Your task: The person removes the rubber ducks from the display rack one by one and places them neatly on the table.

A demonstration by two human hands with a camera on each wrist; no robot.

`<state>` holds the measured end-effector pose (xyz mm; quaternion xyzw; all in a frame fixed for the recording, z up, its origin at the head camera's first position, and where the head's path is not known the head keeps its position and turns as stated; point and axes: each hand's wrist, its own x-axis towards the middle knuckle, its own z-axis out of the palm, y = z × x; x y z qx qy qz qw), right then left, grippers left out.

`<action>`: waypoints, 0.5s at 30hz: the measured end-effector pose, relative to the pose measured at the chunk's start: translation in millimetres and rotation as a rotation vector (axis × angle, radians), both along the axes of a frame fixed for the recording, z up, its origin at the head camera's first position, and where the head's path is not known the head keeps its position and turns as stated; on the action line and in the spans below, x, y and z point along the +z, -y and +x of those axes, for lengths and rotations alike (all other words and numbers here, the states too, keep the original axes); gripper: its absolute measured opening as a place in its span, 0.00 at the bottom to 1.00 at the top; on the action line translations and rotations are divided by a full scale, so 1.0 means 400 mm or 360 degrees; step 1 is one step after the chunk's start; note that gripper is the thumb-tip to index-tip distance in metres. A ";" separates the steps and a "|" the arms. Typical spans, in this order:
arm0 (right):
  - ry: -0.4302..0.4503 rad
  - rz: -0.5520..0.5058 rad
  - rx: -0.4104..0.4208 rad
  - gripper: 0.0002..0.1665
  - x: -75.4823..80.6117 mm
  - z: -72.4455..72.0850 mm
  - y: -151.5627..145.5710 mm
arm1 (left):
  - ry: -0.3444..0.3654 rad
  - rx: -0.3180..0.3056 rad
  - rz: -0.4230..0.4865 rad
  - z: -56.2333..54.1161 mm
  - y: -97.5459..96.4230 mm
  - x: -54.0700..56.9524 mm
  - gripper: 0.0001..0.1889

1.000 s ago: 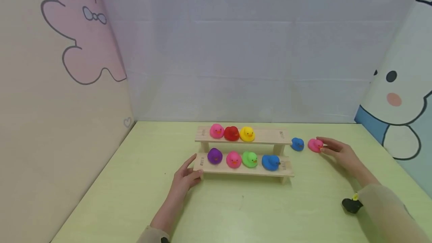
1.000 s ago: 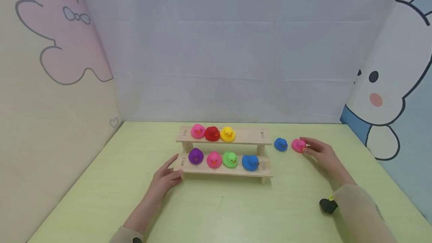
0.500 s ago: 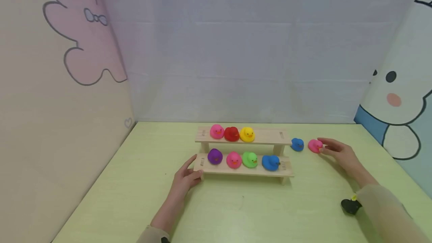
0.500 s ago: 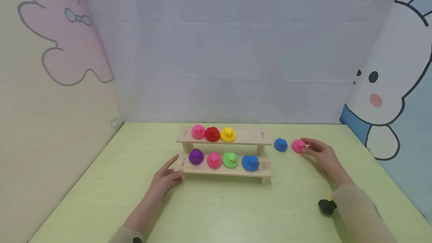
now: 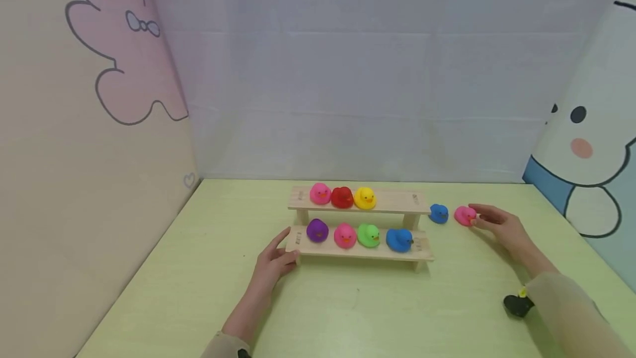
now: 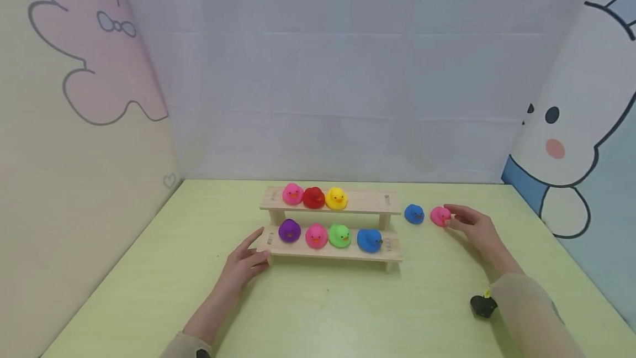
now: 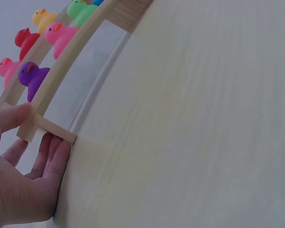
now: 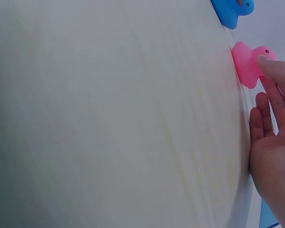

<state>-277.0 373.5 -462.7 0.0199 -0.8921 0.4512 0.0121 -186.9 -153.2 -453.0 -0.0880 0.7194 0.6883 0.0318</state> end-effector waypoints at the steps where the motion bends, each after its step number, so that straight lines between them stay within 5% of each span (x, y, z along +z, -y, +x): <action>1: 0.0000 0.0007 0.0000 0.37 -0.002 0.000 -0.001 | -0.0002 -0.0004 -0.0002 0.002 -0.001 0.000 0.35; 15: -0.0006 -0.0020 -0.0004 0.36 0.001 0.010 0.002 | 0.0007 0.0001 -0.0008 -0.004 -0.001 -0.003 0.35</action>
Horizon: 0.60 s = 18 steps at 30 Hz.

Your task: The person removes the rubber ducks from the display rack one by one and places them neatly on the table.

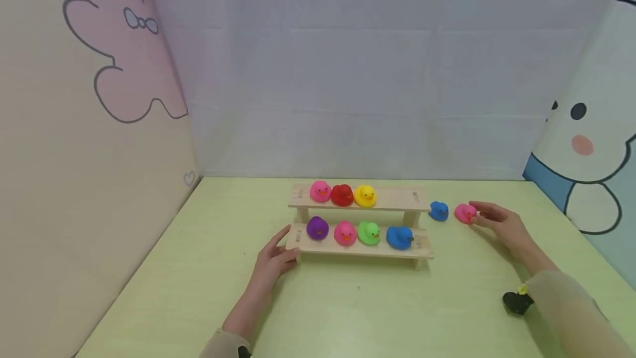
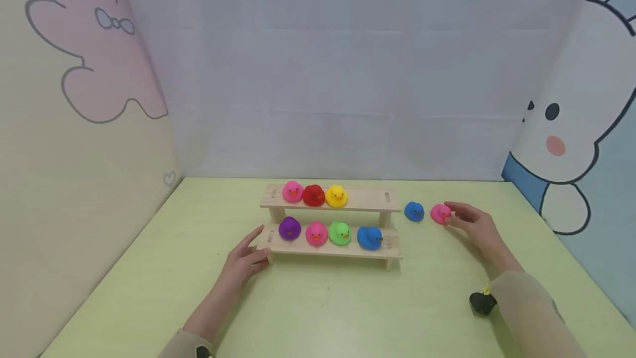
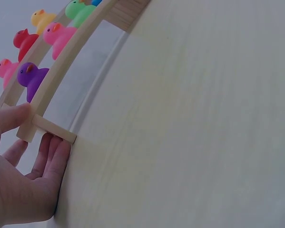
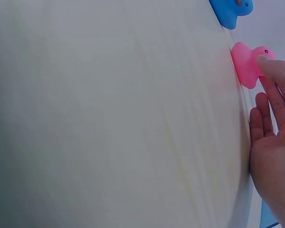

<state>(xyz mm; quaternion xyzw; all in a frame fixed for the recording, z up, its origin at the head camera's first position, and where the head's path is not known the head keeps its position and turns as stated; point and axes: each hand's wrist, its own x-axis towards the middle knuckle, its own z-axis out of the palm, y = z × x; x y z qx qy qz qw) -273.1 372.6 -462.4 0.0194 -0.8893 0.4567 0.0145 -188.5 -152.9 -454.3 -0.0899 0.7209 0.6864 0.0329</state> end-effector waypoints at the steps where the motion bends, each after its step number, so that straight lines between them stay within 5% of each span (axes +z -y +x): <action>1: -0.0006 0.0002 0.0002 0.36 -0.001 -0.001 0.000 | 0.0003 0.0000 0.0002 0.001 0.000 0.000 0.35; 18: 0.0075 0.0032 0.0018 0.40 0.005 -0.004 0.001 | 0.0002 -0.0008 0.0005 0.004 -0.001 0.007 0.35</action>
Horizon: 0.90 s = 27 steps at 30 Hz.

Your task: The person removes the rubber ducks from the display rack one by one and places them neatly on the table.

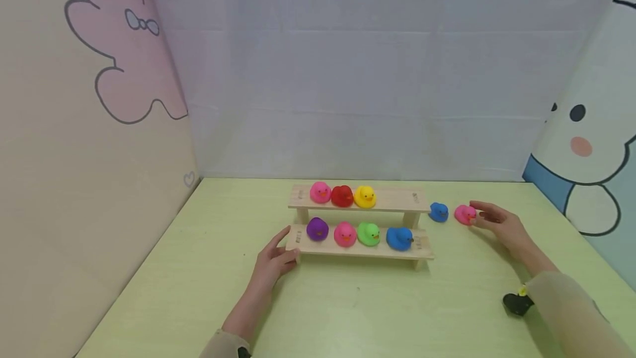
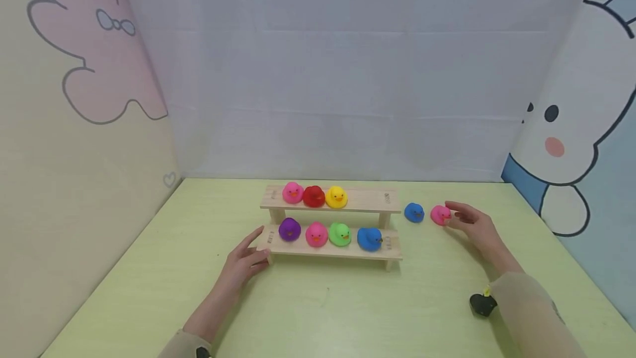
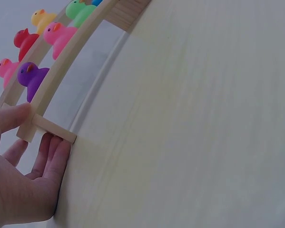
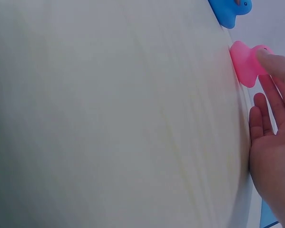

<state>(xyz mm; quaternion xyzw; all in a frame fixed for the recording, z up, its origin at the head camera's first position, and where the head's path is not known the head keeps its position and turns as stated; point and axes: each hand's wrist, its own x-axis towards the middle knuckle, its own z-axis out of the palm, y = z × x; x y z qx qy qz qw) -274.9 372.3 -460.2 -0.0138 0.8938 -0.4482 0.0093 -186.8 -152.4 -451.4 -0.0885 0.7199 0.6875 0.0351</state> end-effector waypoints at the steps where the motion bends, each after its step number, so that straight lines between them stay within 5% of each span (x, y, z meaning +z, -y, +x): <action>1: 0.0002 0.0003 0.0001 0.40 0.000 0.000 -0.001 | -0.0003 -0.0001 -0.0002 0.000 0.001 -0.001 0.35; 22: -0.0135 0.0046 0.0062 0.41 -0.002 -0.002 0.005 | -0.0005 0.0011 -0.0002 -0.003 0.004 -0.001 0.35; 27: -0.0058 0.0006 0.0093 0.42 0.005 -0.001 0.009 | 0.0010 0.0014 0.0001 -0.002 0.002 -0.003 0.35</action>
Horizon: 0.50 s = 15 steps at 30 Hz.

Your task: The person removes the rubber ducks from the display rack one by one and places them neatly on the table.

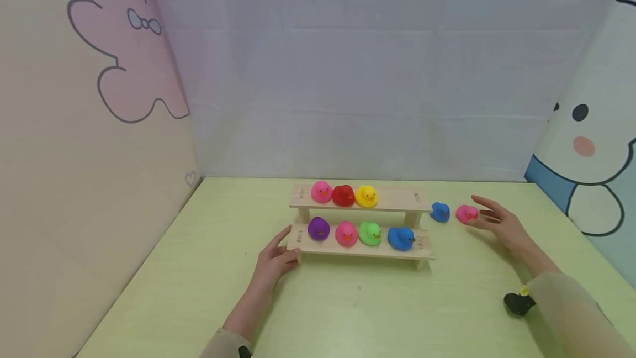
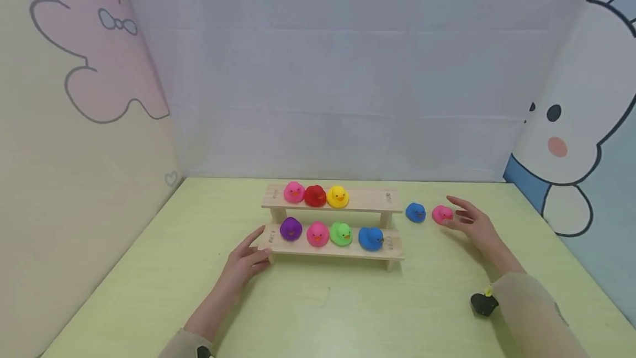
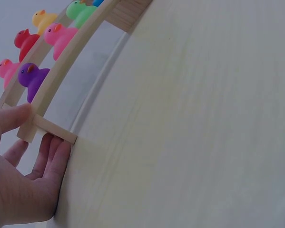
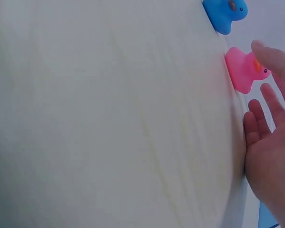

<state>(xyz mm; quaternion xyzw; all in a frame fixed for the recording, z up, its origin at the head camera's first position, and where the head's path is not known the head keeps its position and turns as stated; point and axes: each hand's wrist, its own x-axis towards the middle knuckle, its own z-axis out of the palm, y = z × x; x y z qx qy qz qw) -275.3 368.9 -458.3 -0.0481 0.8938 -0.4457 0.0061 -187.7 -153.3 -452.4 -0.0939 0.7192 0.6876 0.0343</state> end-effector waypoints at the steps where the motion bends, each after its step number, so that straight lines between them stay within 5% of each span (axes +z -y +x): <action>1: 0.0007 -0.0007 0.0007 0.43 0.003 -0.001 0.001 | 0.0003 0.0000 0.0002 0.000 0.000 0.000 0.35; 9: -0.0270 0.0148 -0.0055 0.40 0.071 -0.021 0.035 | -0.0013 -0.0008 0.0001 -0.001 0.001 -0.003 0.36; 15: -0.0474 0.0107 -0.0091 0.37 0.138 -0.024 0.100 | -0.0013 -0.0011 0.0002 0.000 0.000 -0.003 0.36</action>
